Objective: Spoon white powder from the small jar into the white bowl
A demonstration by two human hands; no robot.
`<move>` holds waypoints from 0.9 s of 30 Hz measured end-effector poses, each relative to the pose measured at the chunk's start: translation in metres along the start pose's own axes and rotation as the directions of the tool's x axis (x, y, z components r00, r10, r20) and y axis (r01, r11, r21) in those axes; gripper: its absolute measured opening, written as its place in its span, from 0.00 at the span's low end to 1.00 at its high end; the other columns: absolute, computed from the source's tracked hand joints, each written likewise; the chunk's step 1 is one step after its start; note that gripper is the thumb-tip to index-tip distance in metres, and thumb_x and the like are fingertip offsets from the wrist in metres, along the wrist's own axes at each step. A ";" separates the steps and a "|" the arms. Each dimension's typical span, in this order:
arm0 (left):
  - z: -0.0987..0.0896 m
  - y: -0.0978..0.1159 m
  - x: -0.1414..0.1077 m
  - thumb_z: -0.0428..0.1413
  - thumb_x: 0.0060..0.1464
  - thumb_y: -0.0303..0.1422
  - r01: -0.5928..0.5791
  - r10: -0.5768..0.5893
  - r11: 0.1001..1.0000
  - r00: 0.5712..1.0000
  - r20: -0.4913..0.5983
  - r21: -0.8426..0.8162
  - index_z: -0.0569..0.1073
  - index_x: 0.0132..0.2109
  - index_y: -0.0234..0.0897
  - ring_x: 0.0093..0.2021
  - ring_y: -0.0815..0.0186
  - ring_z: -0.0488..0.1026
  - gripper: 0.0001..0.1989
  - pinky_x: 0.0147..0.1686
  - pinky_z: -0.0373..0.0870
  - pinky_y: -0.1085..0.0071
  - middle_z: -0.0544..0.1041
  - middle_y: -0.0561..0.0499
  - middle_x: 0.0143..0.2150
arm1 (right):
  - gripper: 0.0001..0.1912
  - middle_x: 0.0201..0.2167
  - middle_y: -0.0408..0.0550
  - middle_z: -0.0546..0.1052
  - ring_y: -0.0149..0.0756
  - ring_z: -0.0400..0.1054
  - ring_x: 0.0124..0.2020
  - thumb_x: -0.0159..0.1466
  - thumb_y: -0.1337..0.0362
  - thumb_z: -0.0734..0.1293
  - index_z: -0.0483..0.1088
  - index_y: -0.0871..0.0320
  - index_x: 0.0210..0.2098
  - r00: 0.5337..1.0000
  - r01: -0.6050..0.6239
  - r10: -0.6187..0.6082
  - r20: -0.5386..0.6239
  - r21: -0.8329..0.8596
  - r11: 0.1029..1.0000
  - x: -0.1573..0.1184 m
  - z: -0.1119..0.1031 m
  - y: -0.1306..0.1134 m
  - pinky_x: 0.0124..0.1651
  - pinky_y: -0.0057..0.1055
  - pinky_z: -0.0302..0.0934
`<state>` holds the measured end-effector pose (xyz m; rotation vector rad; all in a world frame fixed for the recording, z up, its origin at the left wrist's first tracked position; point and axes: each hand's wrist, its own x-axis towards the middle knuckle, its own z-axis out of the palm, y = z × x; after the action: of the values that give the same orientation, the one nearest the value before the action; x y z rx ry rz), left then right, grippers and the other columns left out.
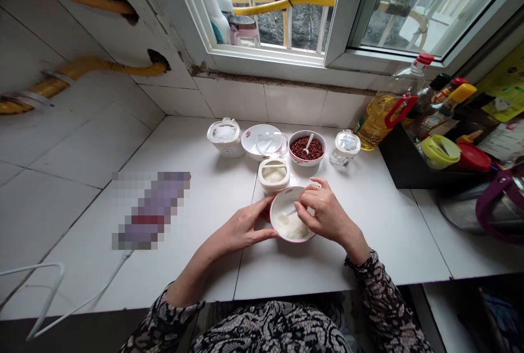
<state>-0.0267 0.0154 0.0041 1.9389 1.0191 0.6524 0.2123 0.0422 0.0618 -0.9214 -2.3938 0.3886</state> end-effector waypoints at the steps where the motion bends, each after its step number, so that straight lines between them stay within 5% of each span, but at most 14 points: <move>1: 0.000 0.000 0.000 0.57 0.60 0.49 0.001 -0.001 1.000 1.000 0.000 0.000 0.60 0.66 0.37 0.46 0.56 0.77 0.34 0.47 0.76 0.59 0.76 0.42 0.54 | 0.13 0.26 0.42 0.77 0.34 0.72 0.31 0.67 0.69 0.61 0.66 0.55 0.26 1.000 -0.011 0.011 0.009 0.015 1.000 0.000 0.001 0.000 0.61 0.49 0.59; 11: -0.001 0.002 -0.001 0.58 0.59 0.51 0.026 -0.026 1.000 0.999 0.022 -0.015 0.59 0.67 0.37 0.49 0.54 0.76 0.37 0.51 0.74 0.56 0.76 0.41 0.56 | 0.16 0.23 0.40 0.75 0.32 0.70 0.27 0.69 0.66 0.61 0.64 0.55 0.23 0.976 -0.196 0.204 -0.075 0.099 0.976 -0.006 -0.002 0.011 0.61 0.49 0.60; 20: -0.002 0.003 -0.001 0.58 0.60 0.50 0.024 -0.024 1.000 0.999 0.020 -0.001 0.60 0.67 0.37 0.48 0.55 0.76 0.35 0.51 0.74 0.57 0.75 0.41 0.56 | 0.12 0.28 0.43 0.79 0.35 0.74 0.33 0.68 0.68 0.60 0.66 0.56 0.27 0.995 -0.096 0.097 -0.014 0.045 0.994 -0.003 0.006 0.003 0.63 0.52 0.56; 27: -0.002 0.005 -0.001 0.58 0.60 0.50 0.024 -0.024 1.000 0.999 0.022 -0.007 0.59 0.67 0.38 0.50 0.54 0.76 0.36 0.52 0.74 0.56 0.76 0.42 0.54 | 0.14 0.25 0.41 0.77 0.35 0.72 0.30 0.68 0.67 0.61 0.64 0.55 0.25 0.983 -0.146 0.147 -0.112 0.017 0.989 -0.005 0.001 0.009 0.62 0.53 0.57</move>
<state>-0.0269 0.0143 0.0091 1.9205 1.0229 0.6194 0.2192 0.0456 0.0549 -1.0900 -2.2274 0.3903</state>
